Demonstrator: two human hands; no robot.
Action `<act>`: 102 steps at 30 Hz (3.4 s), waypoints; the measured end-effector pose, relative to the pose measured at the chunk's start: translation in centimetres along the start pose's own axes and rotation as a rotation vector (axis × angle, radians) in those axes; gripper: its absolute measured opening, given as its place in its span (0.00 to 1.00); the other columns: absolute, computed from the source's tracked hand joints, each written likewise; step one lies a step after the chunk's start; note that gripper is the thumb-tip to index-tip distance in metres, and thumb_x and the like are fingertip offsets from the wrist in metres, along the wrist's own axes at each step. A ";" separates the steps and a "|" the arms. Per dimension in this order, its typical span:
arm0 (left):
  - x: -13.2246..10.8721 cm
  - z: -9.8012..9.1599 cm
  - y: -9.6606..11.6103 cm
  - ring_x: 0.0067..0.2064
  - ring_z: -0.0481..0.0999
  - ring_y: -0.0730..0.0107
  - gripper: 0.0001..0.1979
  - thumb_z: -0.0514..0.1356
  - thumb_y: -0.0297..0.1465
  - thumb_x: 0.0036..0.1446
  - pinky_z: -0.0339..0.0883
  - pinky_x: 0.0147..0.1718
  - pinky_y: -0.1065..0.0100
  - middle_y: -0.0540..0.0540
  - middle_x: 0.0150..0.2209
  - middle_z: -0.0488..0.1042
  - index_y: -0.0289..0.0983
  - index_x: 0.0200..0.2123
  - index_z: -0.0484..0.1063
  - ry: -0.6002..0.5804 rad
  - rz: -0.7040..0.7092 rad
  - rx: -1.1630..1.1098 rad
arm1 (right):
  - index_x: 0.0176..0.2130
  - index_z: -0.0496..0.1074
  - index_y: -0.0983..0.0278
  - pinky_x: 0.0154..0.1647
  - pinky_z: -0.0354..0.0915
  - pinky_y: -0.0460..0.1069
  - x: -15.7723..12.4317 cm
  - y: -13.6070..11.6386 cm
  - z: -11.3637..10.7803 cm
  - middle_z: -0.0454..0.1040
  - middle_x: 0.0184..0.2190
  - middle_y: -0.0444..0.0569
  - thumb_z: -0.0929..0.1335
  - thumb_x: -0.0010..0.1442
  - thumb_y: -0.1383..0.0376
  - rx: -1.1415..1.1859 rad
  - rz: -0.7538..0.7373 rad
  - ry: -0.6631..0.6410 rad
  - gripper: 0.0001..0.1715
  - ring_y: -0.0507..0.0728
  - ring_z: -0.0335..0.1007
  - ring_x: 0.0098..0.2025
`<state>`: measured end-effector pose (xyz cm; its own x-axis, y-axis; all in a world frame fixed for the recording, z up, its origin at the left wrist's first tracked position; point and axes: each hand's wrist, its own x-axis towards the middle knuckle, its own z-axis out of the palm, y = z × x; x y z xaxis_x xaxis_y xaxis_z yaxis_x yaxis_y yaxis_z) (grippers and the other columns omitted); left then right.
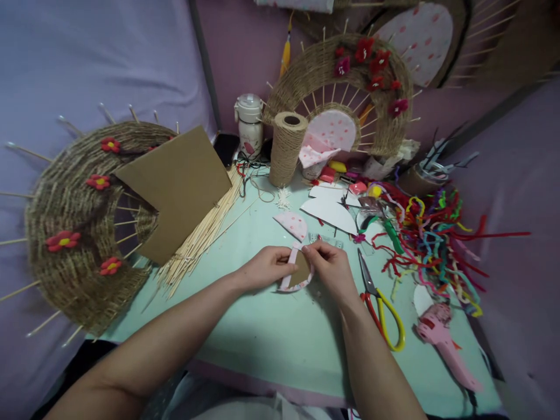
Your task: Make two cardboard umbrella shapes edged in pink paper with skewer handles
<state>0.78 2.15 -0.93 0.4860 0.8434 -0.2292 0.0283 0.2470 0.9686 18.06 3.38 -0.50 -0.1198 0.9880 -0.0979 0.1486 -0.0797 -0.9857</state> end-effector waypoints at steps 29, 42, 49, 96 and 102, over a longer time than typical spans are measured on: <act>0.2 0.8 -0.4 0.33 0.75 0.71 0.18 0.71 0.38 0.42 0.71 0.38 0.65 0.44 0.32 0.76 0.32 0.34 0.75 0.141 -0.179 -0.565 | 0.35 0.78 0.62 0.37 0.64 0.50 0.0 0.4 -0.1 0.77 0.32 0.48 0.73 0.49 0.54 0.199 0.057 0.050 0.17 0.55 0.69 0.34; 0.4 1.0 -0.5 0.34 0.73 0.74 0.20 0.71 0.34 0.41 0.66 0.34 0.73 0.48 0.36 0.74 0.35 0.39 0.74 0.285 -0.046 -0.426 | 0.28 0.76 0.64 0.27 0.58 0.47 -0.4 0.0 0.5 0.72 0.23 0.44 0.73 0.49 0.56 0.100 0.057 0.084 0.13 0.51 0.63 0.26; 0.4 0.6 0.0 0.29 0.69 0.78 0.15 0.71 0.33 0.40 0.62 0.30 0.75 0.52 0.28 0.71 0.34 0.30 0.71 0.292 0.016 -0.341 | 0.27 0.74 0.66 0.25 0.57 0.47 -0.6 0.0 0.5 0.69 0.22 0.45 0.65 0.58 0.50 0.087 0.075 0.091 0.23 0.52 0.61 0.24; -0.2 0.1 0.4 0.33 0.73 0.72 0.08 0.66 0.30 0.52 0.71 0.44 0.58 0.46 0.32 0.73 0.32 0.36 0.75 0.073 -0.084 -0.724 | 0.39 0.66 0.63 0.25 0.64 0.48 -13.0 1.9 -9.5 0.74 0.26 0.47 0.63 0.54 0.52 -0.660 0.205 0.173 0.19 0.56 0.70 0.25; -0.6 0.6 0.2 0.33 0.73 0.73 0.11 0.69 0.32 0.48 0.69 0.46 0.56 0.48 0.32 0.72 0.34 0.34 0.75 0.017 -0.061 -0.688 | 0.49 0.64 0.62 0.41 0.69 0.47 -12.9 1.0 -5.1 0.74 0.39 0.50 0.71 0.50 0.56 -0.531 -0.070 0.148 0.29 0.57 0.73 0.40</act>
<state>1.00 1.44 -0.51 0.4876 0.8242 -0.2881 -0.5085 0.5363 0.6737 24.76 -8.82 0.46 -0.0136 0.9996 0.0232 0.6242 0.0266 -0.7808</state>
